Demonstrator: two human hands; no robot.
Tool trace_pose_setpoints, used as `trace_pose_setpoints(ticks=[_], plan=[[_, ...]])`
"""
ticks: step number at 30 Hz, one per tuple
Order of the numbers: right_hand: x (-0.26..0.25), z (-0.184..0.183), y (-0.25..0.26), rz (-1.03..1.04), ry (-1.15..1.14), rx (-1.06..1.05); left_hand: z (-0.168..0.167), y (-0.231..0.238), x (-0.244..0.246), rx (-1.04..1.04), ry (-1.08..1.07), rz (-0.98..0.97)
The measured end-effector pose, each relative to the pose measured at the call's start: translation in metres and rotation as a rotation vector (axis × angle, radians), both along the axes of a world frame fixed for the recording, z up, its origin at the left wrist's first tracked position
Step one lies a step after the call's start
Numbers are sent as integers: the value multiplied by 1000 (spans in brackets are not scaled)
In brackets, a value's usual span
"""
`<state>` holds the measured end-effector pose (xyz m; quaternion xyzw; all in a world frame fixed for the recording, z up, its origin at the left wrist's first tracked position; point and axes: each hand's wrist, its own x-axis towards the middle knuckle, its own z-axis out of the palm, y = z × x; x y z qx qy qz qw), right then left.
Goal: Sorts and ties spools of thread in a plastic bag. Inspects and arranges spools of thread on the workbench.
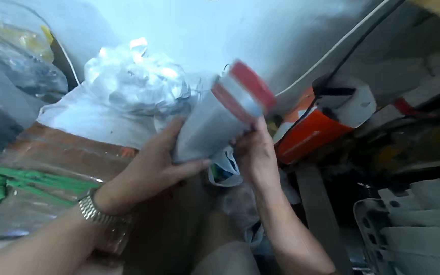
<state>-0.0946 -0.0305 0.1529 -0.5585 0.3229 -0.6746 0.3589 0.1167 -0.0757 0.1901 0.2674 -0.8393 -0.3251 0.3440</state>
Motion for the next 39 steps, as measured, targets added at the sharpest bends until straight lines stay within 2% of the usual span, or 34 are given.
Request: trace_pose_setpoints(ticks=[3,6,9,13,15,17,21,23,24,26,28,30,32,35,37,39], plan=[[-24,-54,-18,-273,192,117,-7,-18,5,-19,92,163],[-56,-135,-24,-551,422,477,-12,-29,8,46,141,271],[-85,-202,-30,-528,625,865,-17,-37,6,196,223,313],[-104,-261,-44,-350,962,1058,-19,-46,7,423,320,328],[-105,-279,-49,-263,1095,1156,-22,-49,9,458,350,298],[-97,-291,-55,-214,1181,1187,-23,-51,10,452,357,276],[-51,-295,-60,-75,1213,910,-25,-53,11,443,370,251],[-19,-292,-67,24,1203,848,-26,-54,13,441,365,241],[-6,-290,-71,21,1179,844,-28,-55,13,440,370,232],[8,-284,-76,-122,1063,890,-28,-56,13,451,377,231],[1,-282,-81,-306,922,1024,-28,-56,14,470,372,240],[-23,-296,-85,-424,887,1191,-28,-57,14,483,365,240],[-58,-311,-85,-433,972,1360,-29,-58,15,480,368,232],[-99,-317,-74,-336,1120,1501,-28,-57,15,491,342,278],[-108,-316,-77,-306,1175,1534,-28,-57,16,520,336,280],[-110,-320,-80,-385,1128,1529,-28,-58,15,540,339,276]])
